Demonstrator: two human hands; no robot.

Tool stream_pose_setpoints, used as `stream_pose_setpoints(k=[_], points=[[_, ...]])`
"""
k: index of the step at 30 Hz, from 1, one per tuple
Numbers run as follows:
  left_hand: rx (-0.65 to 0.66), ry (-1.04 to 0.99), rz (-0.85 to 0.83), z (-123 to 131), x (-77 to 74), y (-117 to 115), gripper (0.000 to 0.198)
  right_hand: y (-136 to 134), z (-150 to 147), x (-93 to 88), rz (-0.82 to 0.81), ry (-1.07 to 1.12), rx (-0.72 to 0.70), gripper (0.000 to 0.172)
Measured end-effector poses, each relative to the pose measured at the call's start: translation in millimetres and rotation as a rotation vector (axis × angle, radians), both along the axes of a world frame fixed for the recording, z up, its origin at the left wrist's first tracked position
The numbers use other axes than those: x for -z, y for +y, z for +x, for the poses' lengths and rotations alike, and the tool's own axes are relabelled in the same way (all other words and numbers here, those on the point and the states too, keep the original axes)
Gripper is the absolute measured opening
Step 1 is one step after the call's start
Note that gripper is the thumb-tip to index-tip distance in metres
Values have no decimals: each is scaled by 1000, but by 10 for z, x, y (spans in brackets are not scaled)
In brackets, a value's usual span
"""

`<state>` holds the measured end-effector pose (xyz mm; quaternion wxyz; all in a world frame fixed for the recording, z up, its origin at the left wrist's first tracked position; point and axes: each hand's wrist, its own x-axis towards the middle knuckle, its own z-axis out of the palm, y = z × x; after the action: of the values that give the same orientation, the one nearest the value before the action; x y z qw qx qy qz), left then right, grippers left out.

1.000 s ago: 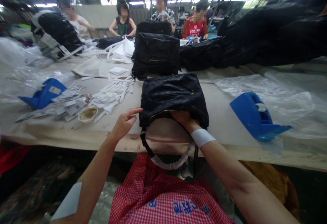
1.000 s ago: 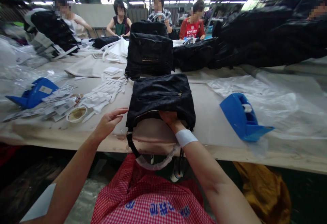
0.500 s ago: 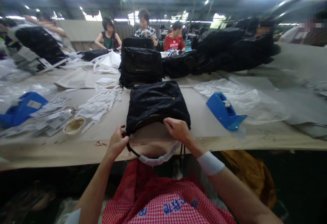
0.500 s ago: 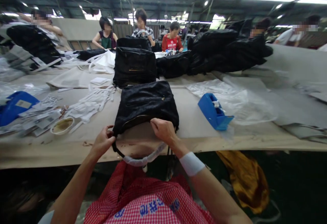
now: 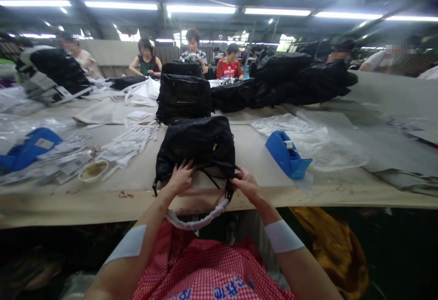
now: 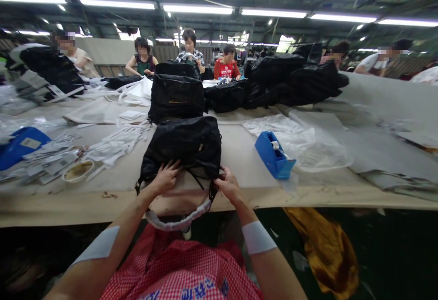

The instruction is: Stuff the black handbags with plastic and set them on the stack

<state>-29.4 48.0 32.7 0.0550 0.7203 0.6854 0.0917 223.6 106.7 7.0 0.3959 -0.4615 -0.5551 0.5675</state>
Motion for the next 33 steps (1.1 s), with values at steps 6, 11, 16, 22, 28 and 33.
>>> stream_pose_setpoints(k=[6, 11, 16, 22, 28, 33], points=[[-18, -282, 264, 381, -86, -267, 39, -392, 173, -174, -316, 398, -172, 79], [-26, -594, 159, 760, -38, -386, 29, -557, 215, -288, -360, 440, -123, 87], [14, -1004, 78, 1044, -6, -571, 19, -690, 172, -290, -351, 417, -81, 90], [-164, -858, 92, 1283, 82, -788, 29, -885, 95, -161, -243, 308, -99, 82], [-62, -141, 104, 1365, 161, -1032, 15, -1047, 88, 134, -9, 26, 27, 62], [17, -17, 93, 1401, 212, -1092, 16, -1185, 83, 279, 331, -470, 56, 35]])
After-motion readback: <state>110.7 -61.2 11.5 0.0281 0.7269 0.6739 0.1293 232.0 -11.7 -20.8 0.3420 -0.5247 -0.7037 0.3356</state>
